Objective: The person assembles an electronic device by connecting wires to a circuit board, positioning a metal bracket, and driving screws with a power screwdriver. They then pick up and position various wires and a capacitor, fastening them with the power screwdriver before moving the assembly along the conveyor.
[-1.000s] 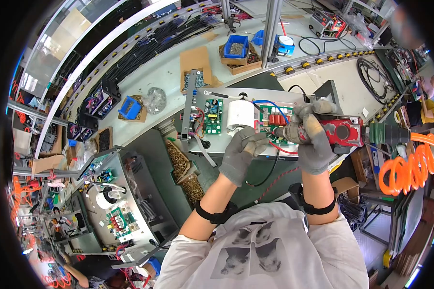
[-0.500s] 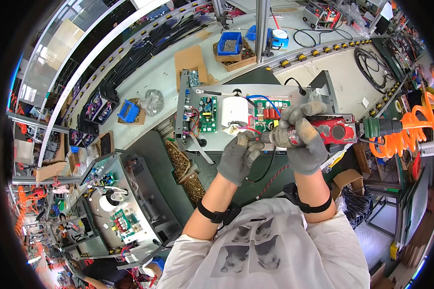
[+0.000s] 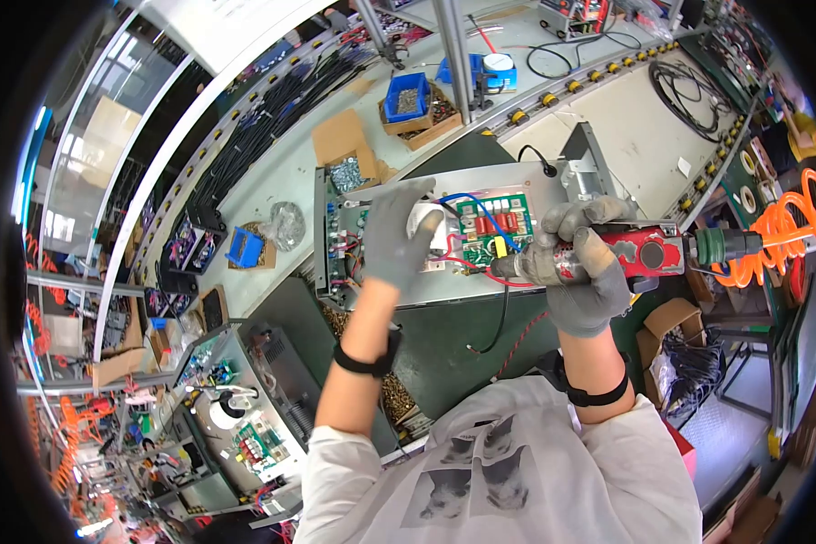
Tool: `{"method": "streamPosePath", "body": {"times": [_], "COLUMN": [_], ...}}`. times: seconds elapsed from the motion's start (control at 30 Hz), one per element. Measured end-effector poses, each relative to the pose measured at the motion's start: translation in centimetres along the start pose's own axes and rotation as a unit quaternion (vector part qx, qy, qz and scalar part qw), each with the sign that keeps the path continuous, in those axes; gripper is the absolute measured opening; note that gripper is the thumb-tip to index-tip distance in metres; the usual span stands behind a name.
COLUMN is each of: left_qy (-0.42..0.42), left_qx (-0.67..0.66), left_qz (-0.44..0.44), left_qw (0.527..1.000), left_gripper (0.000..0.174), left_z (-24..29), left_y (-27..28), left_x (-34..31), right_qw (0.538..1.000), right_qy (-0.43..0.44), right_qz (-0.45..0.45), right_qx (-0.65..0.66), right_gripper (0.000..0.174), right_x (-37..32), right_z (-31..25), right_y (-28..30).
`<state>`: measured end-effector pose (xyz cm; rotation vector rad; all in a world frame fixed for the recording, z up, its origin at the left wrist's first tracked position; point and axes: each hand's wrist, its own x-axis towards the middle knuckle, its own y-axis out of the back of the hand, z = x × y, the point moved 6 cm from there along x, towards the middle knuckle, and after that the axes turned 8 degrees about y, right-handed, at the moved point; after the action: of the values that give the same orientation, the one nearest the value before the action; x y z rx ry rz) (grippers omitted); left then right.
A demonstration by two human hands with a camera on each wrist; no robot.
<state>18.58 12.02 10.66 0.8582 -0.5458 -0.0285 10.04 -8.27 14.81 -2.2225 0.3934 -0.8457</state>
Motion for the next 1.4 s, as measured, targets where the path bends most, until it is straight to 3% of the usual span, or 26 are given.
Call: {"method": "streamPosePath", "body": {"times": [0.03, 0.1, 0.13, 0.2, 0.33, 0.37, 0.5, 0.57, 0.6, 0.67, 0.8, 0.93, 1.03, 1.2, 1.27, 1.33, 1.4], "left_qy": [-0.006, -0.032, -0.038, 0.020, -0.044, -0.066, -0.054, -0.105, -0.102, 0.005, -0.019, -0.019, -0.071, -0.051, -0.053, -0.043, -0.059], "left_qx": [0.000, 0.114, 0.113, 0.137, 0.182, 0.170, 0.245, 0.257, 0.258, 0.137, 0.157, 0.158, 0.005, 0.043, 0.054, 0.071, 0.089], "left_qz": [-0.005, -0.177, -0.181, -0.363, -0.325, -0.273, -0.248, -0.184, -0.182, -0.178, -0.167, -0.233, -0.263, -0.297, -0.304, -0.315, -0.312], "left_qw": [1.000, 0.977, 0.976, 0.921, 0.927, 0.945, 0.936, 0.943, 0.944, 0.974, 0.973, 0.959, 0.962, 0.953, 0.950, 0.945, 0.944], "left_gripper": [0.040, 0.044, 0.044, 0.043, 0.026, 0.017, 0.012, 0.012, 0.012, 0.012, 0.013, 0.013, 0.017, 0.021, 0.020, 0.022, 0.022], "left_z": [-1.1, -2.5, -2.0, -1.9, -2.3, -1.8, -0.8, -0.3, -0.7, -2.2, -1.4, -1.7, -2.4, -1.7, -1.4, -1.7, -1.7], "left_y": [-1.2, -5.4, -5.6, -7.8, -9.3, -8.9, -8.5, -8.1, -8.2, -8.1, -7.8, -7.6, -6.3, -6.3, -6.5, -6.7, -6.8], "left_x": [1.1, 2.6, 3.5, 4.1, 5.0, 4.9, 4.6, 4.6, 4.5, 4.8, 4.5, 4.2, 3.5, 2.9, 2.7, 2.6, 2.6], "right_qw": [1.000, 0.999, 0.999, 0.999, 0.998, 0.998, 0.998, 0.997, 0.997, 0.998, 0.997, 0.996, 0.989, 0.978, 0.987, 0.989, 0.990], "right_qy": [-0.001, 0.010, 0.016, 0.018, 0.020, 0.012, -0.027, -0.008, -0.010, -0.016, -0.069, -0.077, -0.107, -0.114, -0.047, -0.062, -0.014], "right_qz": [0.022, 0.016, 0.004, 0.024, 0.033, 0.042, 0.061, 0.071, 0.068, 0.029, 0.025, -0.016, 0.003, -0.056, -0.088, -0.071, -0.072], "right_qx": [-0.016, -0.026, -0.037, -0.039, -0.051, -0.049, -0.006, -0.036, -0.036, -0.047, -0.019, -0.032, -0.100, -0.163, -0.126, -0.118, -0.123], "right_gripper": [0.026, 0.026, 0.026, 0.025, 0.025, 0.025, 0.023, 0.022, 0.022, 0.022, 0.021, 0.021, 0.019, 0.019, 0.017, 0.017, 0.018], "right_x": [0.1, 0.3, 0.5, 0.7, 0.9, 0.9, 0.7, 0.7, 0.7, 0.5, -1.2, -2.4, -3.3, -2.7, -1.7, -1.1, -0.1], "right_z": [-0.2, -0.2, -0.3, -0.5, -0.8, -0.8, -0.2, 0.1, 0.2, 0.3, 1.6, 3.8, 5.0, 6.2, 5.8, 5.9, 5.5], "right_y": [0.3, 1.1, 1.4, 2.0, 2.7, 2.6, 2.2, 2.4, 2.4, 2.2, 0.4, -0.2, -0.4, -0.2, -0.9, -0.6, -0.7]}}
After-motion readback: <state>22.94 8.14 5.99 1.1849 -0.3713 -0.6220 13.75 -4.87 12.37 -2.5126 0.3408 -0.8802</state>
